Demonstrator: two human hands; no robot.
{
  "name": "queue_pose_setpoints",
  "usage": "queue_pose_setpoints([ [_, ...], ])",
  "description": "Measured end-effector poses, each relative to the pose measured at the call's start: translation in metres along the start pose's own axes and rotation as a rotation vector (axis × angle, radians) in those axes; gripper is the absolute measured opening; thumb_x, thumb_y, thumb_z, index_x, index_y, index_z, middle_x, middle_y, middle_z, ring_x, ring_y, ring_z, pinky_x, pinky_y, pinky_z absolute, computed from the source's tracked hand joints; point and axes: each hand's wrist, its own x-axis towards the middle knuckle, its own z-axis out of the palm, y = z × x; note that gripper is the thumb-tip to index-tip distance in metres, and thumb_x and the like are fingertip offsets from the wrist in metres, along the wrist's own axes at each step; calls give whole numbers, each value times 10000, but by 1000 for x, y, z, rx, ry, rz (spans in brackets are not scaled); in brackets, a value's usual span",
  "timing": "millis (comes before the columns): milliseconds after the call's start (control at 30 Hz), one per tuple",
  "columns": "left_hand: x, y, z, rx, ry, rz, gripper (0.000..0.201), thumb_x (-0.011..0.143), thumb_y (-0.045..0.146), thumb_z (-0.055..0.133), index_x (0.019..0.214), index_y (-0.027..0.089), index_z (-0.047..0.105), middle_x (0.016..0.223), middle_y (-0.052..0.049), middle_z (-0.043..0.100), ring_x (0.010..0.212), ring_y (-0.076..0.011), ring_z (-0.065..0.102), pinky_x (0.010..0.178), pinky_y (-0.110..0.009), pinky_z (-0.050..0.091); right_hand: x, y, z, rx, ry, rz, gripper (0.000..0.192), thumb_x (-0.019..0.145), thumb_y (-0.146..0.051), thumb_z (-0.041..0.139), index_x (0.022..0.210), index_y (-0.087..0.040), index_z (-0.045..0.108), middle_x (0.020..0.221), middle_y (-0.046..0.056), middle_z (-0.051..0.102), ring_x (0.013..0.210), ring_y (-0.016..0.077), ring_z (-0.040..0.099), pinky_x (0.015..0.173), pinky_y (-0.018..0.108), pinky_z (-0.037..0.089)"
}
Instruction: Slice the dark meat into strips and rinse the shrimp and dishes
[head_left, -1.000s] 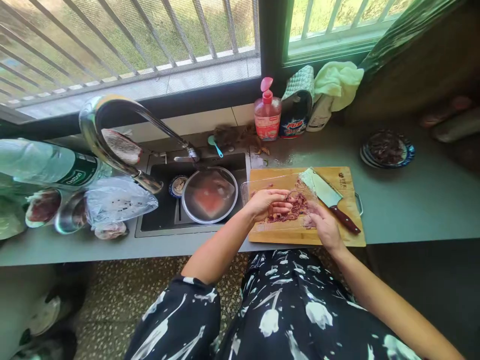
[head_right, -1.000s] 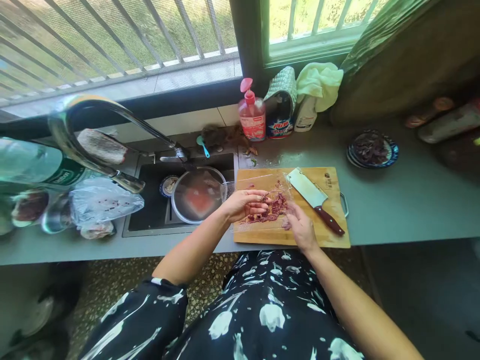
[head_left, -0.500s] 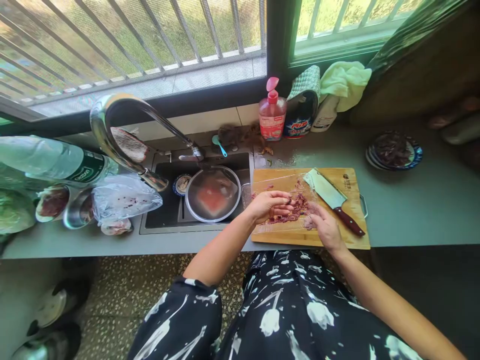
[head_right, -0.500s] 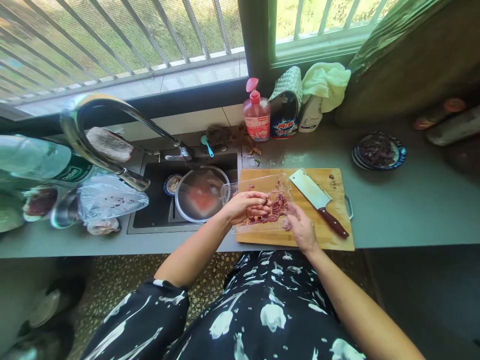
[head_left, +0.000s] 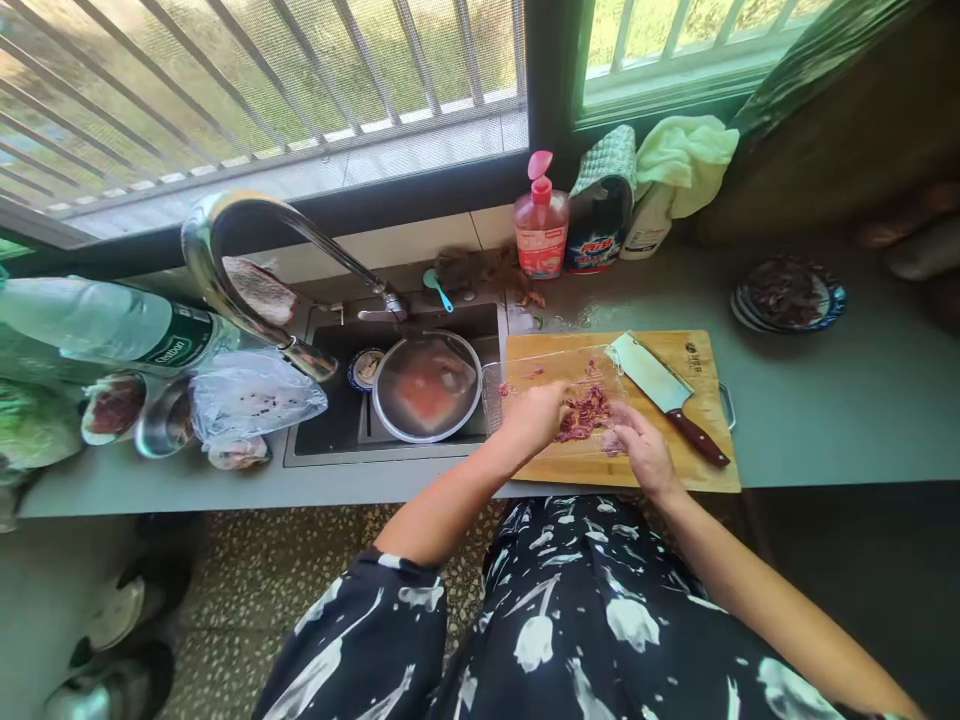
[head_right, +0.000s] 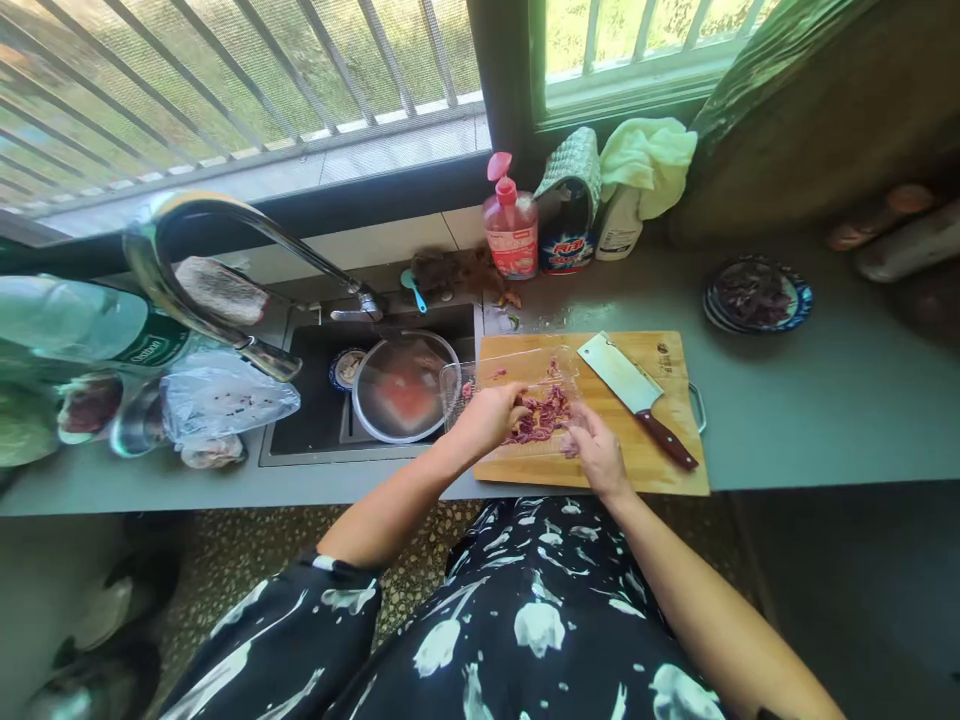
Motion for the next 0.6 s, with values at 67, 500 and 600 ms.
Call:
queue_pose_setpoints([
  [67, 1, -1, 1, 24, -39, 26, 211, 758, 201, 520, 939, 194, 628, 872, -27, 664, 802, -140, 598, 738, -215, 437, -1, -1, 1, 58, -24, 52, 469, 708, -327, 466, 1129, -122, 484, 857, 62, 614, 592, 110, 539, 533, 246, 475],
  [500, 5, -7, 35, 327, -186, 263, 203, 767, 253, 491, 853, 208, 670, 794, -51, 577, 780, -164, 538, 680, -240, 415, 0, 5, 8, 65, -83, 16, 491, 717, -357, 480, 1161, -149, 470, 1054, 91, 582, 676, 132, 580, 564, 257, 494],
  [600, 5, -2, 37, 468, -189, 302, 220, 799, 220, 442, 827, 183, 657, 804, -68, 549, 810, -176, 516, 695, -256, 412, 2, 8, 10, 30, -94, 0, 491, 728, -368, 464, 1173, -161, 468, 1036, 82, 597, 671, 139, 592, 559, 263, 498],
])
